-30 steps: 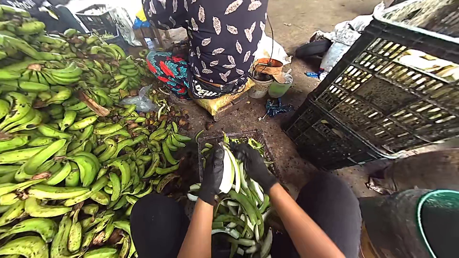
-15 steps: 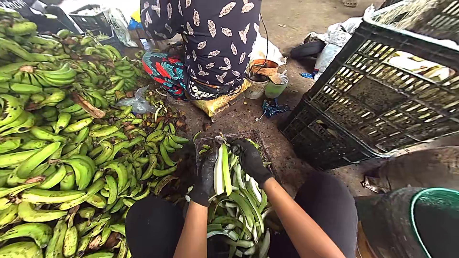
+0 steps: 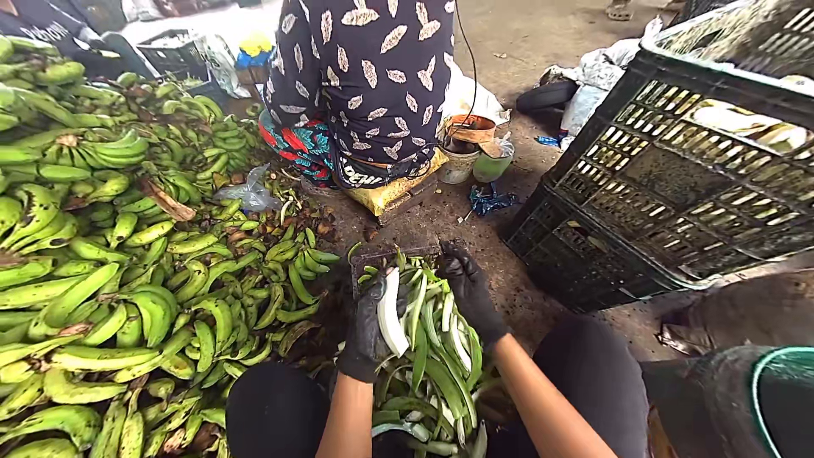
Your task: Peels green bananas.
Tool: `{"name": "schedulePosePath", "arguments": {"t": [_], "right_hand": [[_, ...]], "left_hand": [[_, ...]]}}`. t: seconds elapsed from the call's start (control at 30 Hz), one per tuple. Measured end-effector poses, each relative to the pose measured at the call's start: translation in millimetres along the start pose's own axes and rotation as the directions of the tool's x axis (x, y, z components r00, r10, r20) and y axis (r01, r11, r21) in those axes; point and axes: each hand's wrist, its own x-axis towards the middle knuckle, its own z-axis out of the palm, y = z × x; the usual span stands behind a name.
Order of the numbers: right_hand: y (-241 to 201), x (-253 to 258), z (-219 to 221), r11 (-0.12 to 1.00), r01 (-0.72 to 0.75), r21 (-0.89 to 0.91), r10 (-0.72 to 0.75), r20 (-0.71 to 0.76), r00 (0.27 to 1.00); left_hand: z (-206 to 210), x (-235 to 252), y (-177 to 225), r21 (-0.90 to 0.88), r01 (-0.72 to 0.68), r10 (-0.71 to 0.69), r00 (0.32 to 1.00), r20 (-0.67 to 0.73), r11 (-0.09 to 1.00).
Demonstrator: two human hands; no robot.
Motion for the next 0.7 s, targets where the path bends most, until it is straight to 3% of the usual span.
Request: {"name": "schedulePosePath", "arguments": {"t": [0.07, 0.13, 0.17, 0.23, 0.3, 0.33, 0.37, 0.43, 0.47, 0.5, 0.53, 0.57, 0.63, 0.67, 0.7], "right_hand": [[-20.8, -15.5, -8.4, 0.985, -0.164, 0.060, 0.151, 0.182, 0.972], [-34.1, -33.8, -5.9, 0.931, -0.361, 0.051, 0.319, 0.363, 0.875], [-36.5, -40.0, -1.9, 0.900, -0.431, 0.062, 0.376, 0.390, 0.841], [-45.5, -36.7, -8.7, 0.863, -0.477, 0.163, 0.409, 0.327, 0.852], [-77.9, -6.0, -48.9, 0.890, -0.405, 0.210, 0.348, 0.260, 0.901], [-94.8, 13.0, -75.9, 0.913, -0.331, 0.239, 0.289, 0.194, 0.937], [-112.9, 32.4, -99.7, 0.916, -0.217, 0.337, 0.193, 0.102, 0.976], [-140.8, 64.1, -127.6, 0.836, 0.060, 0.546, -0.036, -0.054, 0.998], [-142.8, 69.8, -131.1, 0.802, 0.113, 0.587, -0.067, -0.099, 0.993], [-135.1, 66.4, -130.0, 0.802, 0.075, 0.592, -0.015, -0.106, 0.994], [-120.2, 56.0, -126.4, 0.788, -0.030, 0.615, 0.090, -0.066, 0.994], [-105.0, 42.1, -120.6, 0.765, -0.142, 0.628, 0.205, -0.028, 0.978], [-76.9, 10.6, -106.3, 0.717, -0.331, 0.613, 0.402, 0.023, 0.915], [-62.7, -5.0, -102.5, 0.700, -0.403, 0.590, 0.468, 0.047, 0.882], [-48.7, -19.7, -99.3, 0.674, -0.451, 0.585, 0.510, 0.073, 0.857]], "left_hand": [[0.7, 6.0, -1.7, 0.240, -0.075, 0.103, 0.989, -0.106, 0.968], [16.2, 9.0, -9.2, 0.358, -0.079, 0.105, 0.993, -0.055, 0.930], [27.7, 9.6, -12.9, 0.321, -0.050, 0.062, 0.998, -0.026, 0.946], [45.0, 16.1, -7.0, 0.197, -0.035, 0.035, 0.999, 0.006, 0.980], [41.7, 38.4, 8.7, 0.298, -0.167, 0.160, 0.986, 0.047, 0.940], [32.2, 51.9, 16.2, 0.483, -0.211, 0.208, 0.976, 0.060, 0.850], [21.6, 65.3, 21.9, 0.704, -0.184, 0.210, 0.976, 0.051, 0.686], [-0.3, 89.2, 19.4, 0.981, -0.032, 0.072, 0.997, 0.018, 0.192], [-10.6, 98.5, 7.9, 0.998, 0.013, -0.010, 1.000, -0.014, -0.063], [-19.6, 105.6, -8.3, 0.959, 0.044, -0.072, 0.995, -0.066, -0.279], [-29.4, 109.1, -28.5, 0.912, 0.078, -0.084, 0.989, -0.123, -0.404], [-41.3, 107.6, -48.0, 0.889, 0.105, -0.039, 0.990, -0.136, -0.446], [-66.8, 103.5, -77.9, 0.951, 0.111, 0.191, 0.980, -0.057, -0.288], [-77.3, 105.1, -85.9, 0.959, 0.094, 0.238, 0.971, -0.029, -0.267], [-84.7, 106.4, -86.3, 0.921, 0.090, 0.155, 0.987, -0.033, -0.380]]}}
